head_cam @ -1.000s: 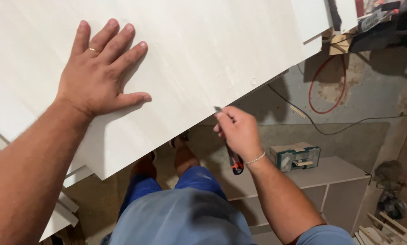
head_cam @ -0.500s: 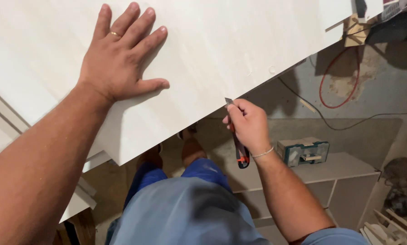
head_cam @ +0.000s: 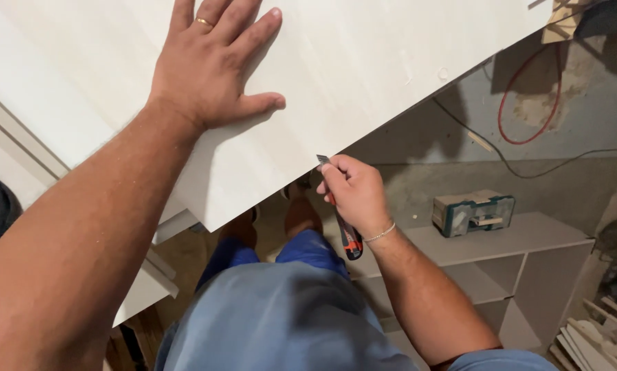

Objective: Trimming excess edge banding from wooden panels and smoothing the edges using a utility knife and sanding block

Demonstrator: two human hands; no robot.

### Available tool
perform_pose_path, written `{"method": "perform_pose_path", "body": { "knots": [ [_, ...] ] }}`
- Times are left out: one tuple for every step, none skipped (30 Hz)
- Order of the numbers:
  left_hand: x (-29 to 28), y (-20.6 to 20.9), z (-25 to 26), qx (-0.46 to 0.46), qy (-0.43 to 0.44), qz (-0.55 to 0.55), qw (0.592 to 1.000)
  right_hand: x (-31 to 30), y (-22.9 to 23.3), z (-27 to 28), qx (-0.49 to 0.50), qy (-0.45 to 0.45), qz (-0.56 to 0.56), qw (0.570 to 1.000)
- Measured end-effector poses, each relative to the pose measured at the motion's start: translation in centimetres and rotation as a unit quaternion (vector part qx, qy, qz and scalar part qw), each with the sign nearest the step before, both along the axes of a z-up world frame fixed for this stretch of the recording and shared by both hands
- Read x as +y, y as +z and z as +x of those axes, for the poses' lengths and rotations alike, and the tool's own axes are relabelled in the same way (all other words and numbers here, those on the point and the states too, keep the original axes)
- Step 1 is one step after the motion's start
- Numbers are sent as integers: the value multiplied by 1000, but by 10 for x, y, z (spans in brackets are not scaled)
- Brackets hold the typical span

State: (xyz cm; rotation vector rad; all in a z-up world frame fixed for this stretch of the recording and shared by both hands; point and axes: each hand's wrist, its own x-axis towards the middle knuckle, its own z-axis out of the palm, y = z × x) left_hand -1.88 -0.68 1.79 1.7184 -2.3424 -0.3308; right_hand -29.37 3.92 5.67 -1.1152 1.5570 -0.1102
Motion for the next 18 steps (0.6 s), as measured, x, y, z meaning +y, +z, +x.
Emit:
{"method": "perform_pose_path", "body": {
  "knots": [
    [0, 0, 0, -13, 2, -17, 1000, 4, 0, 4, -1, 1, 6, 1000],
    [0, 0, 1, -14, 0, -17, 1000, 10, -2, 7, -1, 0, 6, 1000],
    [1, 0, 1, -19, -3, -33, 999, 15, -3, 9, -3, -8, 20, 1000],
    [1, 0, 2, -24, -5, -49, 998, 20, -5, 12, -4, -16, 33, 999],
    [0, -2, 1, -25, -7, -49, 998, 25, -3, 16, -5, -17, 33, 999],
    [0, -3, 1, -43, -4, -42, 998, 29, -2, 20, -3, -9, 29, 1000],
    [0, -4, 1, -60, -2, -36, 998, 33, 0, 23, -1, 0, 24, 1000],
    [0, -5, 1, -61, -3, -35, 997, 38, 1, 27, -2, -1, 25, 1000],
    [-1, -6, 0, -67, -1, -23, 998, 42, 3, 31, 6, 8, 31, 999],
    [-1, -6, 0, -72, 1, -11, 997, 46, 4, 35, 13, 17, 38, 999],
    [-1, -7, 1, -72, 0, -12, 997, 49, 0, 35, 13, 16, 37, 999],
    [0, -8, 1, -72, 3, -20, 997, 52, -4, 35, 10, 21, 25, 999],
    [0, -8, 1, -71, 6, -29, 997, 55, -8, 34, 7, 25, 13, 1000],
    [0, -9, 1, -70, 5, -30, 997, 49, -12, 26, 8, 25, 12, 1000],
    [0, -11, 1, -63, 4, -41, 997, 43, -17, 19, 15, -8, -14, 1000],
    [0, -13, 1, -56, 2, -52, 997, 37, -22, 12, 22, -41, -39, 998],
    [-1, -13, 1, -54, 1, -52, 997, 25, -21, 4, 23, -43, -39, 998],
    [-2, -13, 1, -57, 2, -30, 998, 14, -19, -4, 31, -38, -83, 995]
  ]
}}
